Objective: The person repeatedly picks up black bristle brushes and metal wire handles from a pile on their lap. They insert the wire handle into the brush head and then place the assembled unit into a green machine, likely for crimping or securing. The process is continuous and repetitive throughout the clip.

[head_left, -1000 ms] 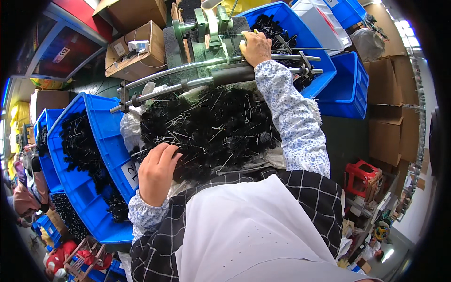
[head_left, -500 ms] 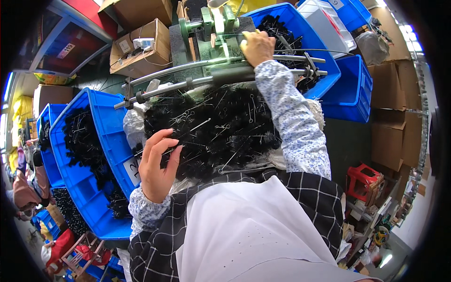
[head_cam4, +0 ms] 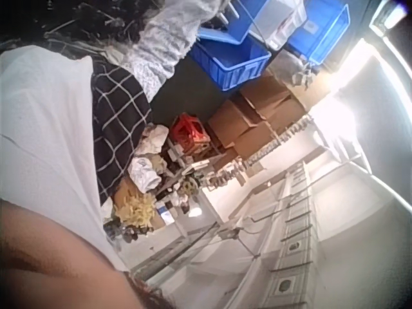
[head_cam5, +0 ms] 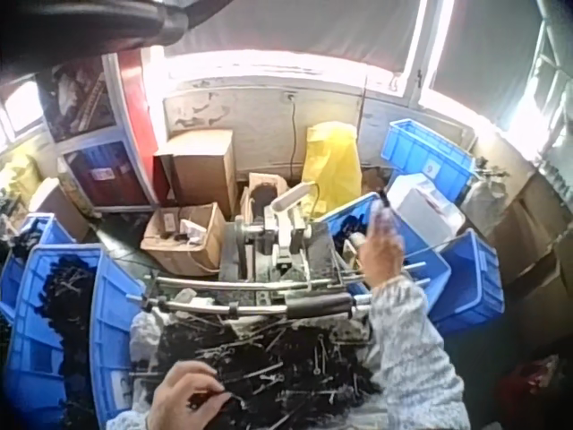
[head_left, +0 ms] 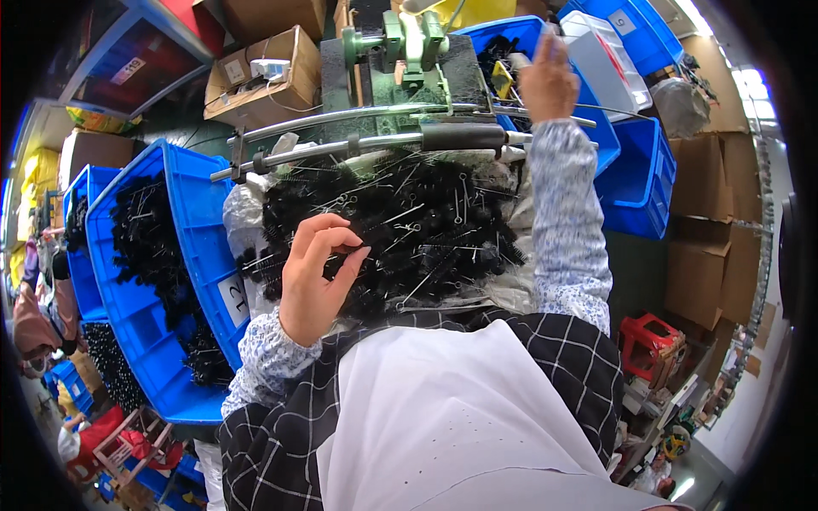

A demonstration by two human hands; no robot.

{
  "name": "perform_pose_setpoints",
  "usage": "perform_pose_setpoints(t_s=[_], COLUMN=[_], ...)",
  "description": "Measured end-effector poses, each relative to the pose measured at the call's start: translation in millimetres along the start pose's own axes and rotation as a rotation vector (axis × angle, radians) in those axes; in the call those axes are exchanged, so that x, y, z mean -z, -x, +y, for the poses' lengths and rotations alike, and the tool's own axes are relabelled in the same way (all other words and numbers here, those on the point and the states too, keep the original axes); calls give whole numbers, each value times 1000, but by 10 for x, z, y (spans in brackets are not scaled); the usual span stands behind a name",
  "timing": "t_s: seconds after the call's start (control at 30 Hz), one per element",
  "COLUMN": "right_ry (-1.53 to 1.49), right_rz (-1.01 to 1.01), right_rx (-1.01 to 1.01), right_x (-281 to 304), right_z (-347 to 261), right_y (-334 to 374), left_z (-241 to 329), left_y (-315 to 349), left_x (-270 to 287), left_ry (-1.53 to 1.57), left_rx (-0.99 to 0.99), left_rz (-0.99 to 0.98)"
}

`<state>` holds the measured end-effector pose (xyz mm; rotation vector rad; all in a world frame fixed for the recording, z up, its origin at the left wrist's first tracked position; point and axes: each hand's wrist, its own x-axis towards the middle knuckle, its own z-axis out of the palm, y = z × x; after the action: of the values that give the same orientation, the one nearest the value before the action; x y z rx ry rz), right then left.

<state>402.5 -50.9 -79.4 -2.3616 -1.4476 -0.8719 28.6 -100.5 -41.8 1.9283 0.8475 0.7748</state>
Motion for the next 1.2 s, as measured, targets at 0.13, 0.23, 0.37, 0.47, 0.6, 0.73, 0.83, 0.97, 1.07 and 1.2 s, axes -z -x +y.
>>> perform_pose_setpoints(t_s=[0.13,0.23,0.37,0.47,0.6,0.73,0.83,0.97,1.07,1.2], right_ry=[-689,-1060,-1148,-567,-286,-231,-223,-270,-342,-295], right_rz=[-653,-1037,-800,-253,-201,-252,-303,-308,-304,-278], right_rx=[379,603,426,331,176,131,94,89,82,85], right_x=[854,1429,1070,425,-234,-365,-422,-456,-496,-477], right_z=[-761,-1124,-1150,-862,-532,-512,-505,-466,-455,-479], right_y=[544,795,904,532,328,316,299,302,305,298], left_z=[-61,-68,41,2,-136,-152,-207,-197,-151,32], left_y=[-16,35,74,240,373,331,320,263,262,208], left_x=[-58,-1,25,298,351,372,422,442,446,522], left_ry=[-20,-89,-79,-544,-698,-639,-571,-509,-507,-453], left_rx=[-24,-28,42,29,17,2,28,36,29,2], left_rz=[30,14,103,-411,-666,-656,-630,-618,-603,-494])
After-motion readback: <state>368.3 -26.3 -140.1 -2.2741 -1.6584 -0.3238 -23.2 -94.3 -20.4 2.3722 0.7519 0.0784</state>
